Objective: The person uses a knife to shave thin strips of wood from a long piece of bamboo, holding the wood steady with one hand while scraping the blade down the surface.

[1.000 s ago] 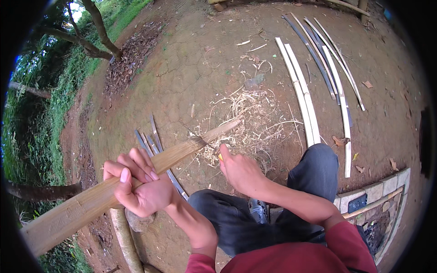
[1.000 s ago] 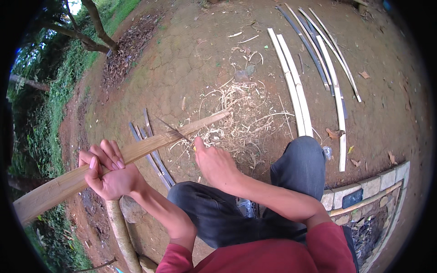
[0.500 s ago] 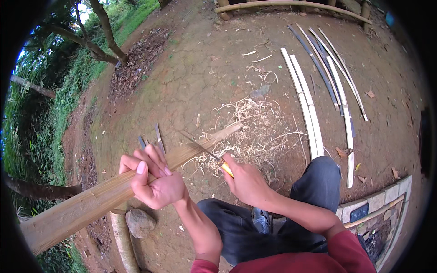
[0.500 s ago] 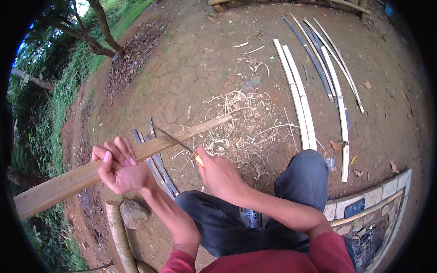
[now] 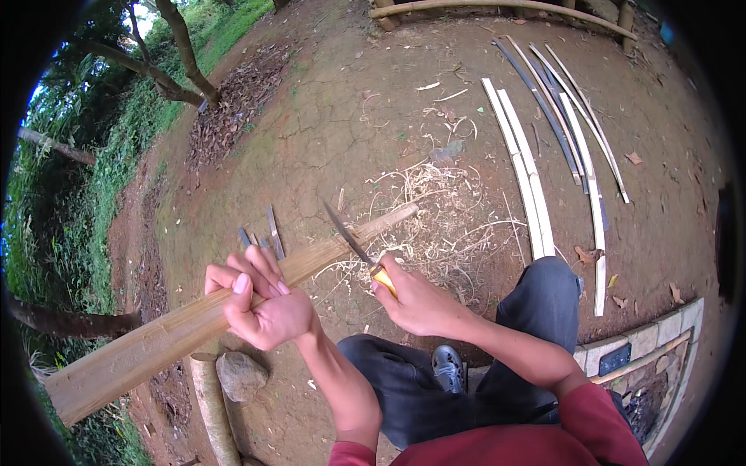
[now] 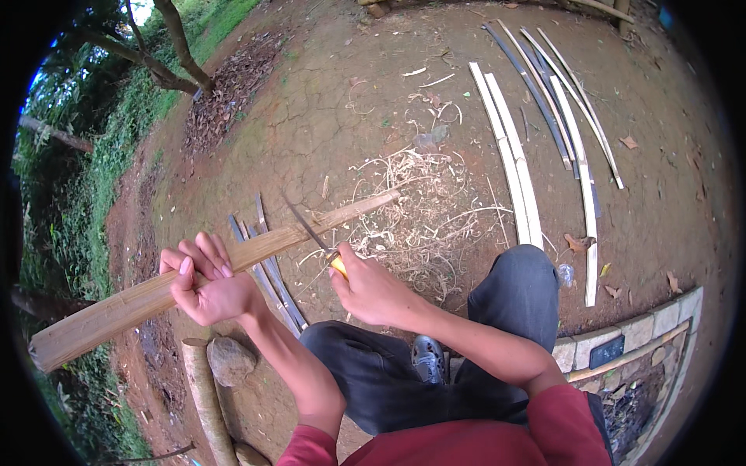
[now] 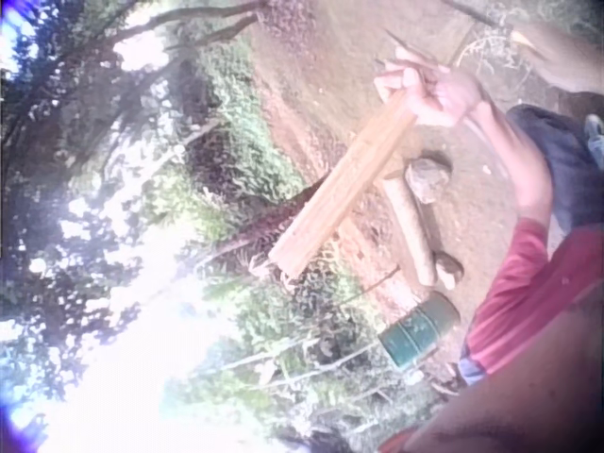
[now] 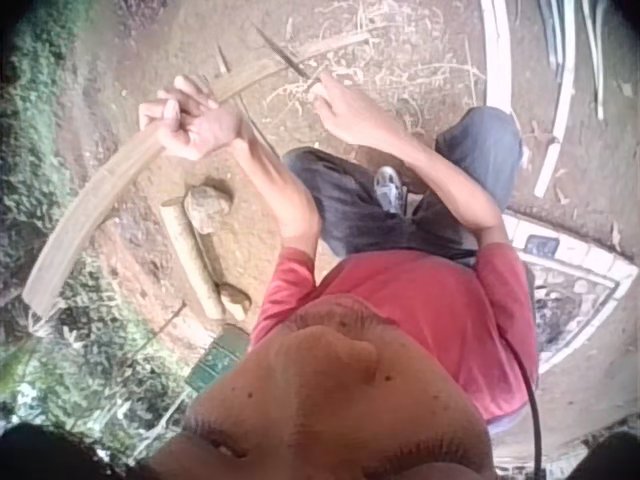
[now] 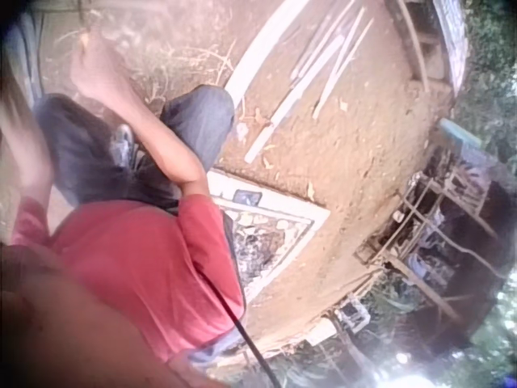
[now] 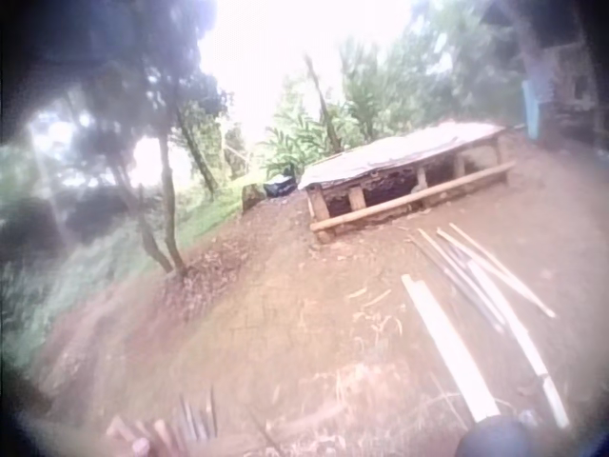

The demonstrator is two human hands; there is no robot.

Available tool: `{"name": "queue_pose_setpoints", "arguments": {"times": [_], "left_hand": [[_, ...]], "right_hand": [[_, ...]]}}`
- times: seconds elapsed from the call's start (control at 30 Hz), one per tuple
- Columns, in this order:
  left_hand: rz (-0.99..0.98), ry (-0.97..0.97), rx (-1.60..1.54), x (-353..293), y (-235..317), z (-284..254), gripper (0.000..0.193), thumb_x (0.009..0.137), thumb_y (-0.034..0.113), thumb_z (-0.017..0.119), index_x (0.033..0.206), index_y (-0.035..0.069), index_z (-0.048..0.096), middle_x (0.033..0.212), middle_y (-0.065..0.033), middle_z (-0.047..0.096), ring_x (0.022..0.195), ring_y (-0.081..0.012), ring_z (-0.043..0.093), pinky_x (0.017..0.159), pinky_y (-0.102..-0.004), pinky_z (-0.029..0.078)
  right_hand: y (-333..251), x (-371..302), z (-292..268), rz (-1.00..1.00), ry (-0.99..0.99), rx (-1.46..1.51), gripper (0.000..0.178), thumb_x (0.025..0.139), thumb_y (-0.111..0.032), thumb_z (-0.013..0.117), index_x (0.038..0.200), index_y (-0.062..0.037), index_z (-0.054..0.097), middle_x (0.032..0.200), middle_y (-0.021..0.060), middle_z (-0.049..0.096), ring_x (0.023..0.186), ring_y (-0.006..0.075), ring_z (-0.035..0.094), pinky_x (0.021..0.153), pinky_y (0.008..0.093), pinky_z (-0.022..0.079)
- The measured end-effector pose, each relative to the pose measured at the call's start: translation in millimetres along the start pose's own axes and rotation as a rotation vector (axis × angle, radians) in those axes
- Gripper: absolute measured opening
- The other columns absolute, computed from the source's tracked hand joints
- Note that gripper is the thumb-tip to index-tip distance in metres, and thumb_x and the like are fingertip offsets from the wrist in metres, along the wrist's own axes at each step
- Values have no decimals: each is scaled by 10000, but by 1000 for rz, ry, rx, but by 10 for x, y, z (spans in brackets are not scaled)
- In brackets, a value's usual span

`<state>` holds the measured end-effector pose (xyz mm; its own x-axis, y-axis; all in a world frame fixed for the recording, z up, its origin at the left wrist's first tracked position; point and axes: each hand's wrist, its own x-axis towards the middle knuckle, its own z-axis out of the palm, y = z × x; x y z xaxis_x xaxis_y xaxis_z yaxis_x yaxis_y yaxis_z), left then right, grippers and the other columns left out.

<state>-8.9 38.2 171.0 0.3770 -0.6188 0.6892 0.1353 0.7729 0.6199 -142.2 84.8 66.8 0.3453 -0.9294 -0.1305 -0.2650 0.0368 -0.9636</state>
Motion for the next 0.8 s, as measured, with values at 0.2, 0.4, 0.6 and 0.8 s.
{"name": "queue_pose_setpoints", "arguments": {"times": [0.2, 0.4, 0.6, 0.8], "left_hand": [[-14, -51, -22, -87, 50, 12, 190, 746, 92, 483, 648, 81, 321, 488, -11, 277, 398, -92, 233, 371, -220, 198], [-20, 6, -40, -17, 22, -46, 158, 725, 76, 471, 648, 72, 333, 494, -12, 290, 398, -87, 221, 368, -226, 194], [14, 9, -12, -22, 3, 55, 144, 706, 63, 469, 652, 65, 335, 500, -24, 290, 396, -87, 213, 367, -221, 193], [9, 17, -43, -107, 28, 128, 141, 690, 51, 465, 649, 66, 330, 506, -26, 288, 408, -92, 214, 386, -216, 209]], "right_hand": [[-21, -90, 18, -52, 79, -261, 219, 943, -124, 447, 1060, 51, 386, 606, 249, 586, 624, 454, 609, 581, 540, 468], [430, 233, 28, -39, 67, -225, 288, 951, -190, 478, 1117, 35, 406, 741, 276, 617, 713, 455, 616, 630, 518, 469], [203, 84, -51, -84, 89, -58, 290, 944, -194, 489, 1092, 49, 431, 718, 285, 601, 700, 451, 613, 623, 513, 465], [67, -147, -44, -193, 185, -178, 209, 944, -149, 477, 1032, 36, 438, 565, 242, 569, 590, 441, 607, 551, 521, 474]]}}
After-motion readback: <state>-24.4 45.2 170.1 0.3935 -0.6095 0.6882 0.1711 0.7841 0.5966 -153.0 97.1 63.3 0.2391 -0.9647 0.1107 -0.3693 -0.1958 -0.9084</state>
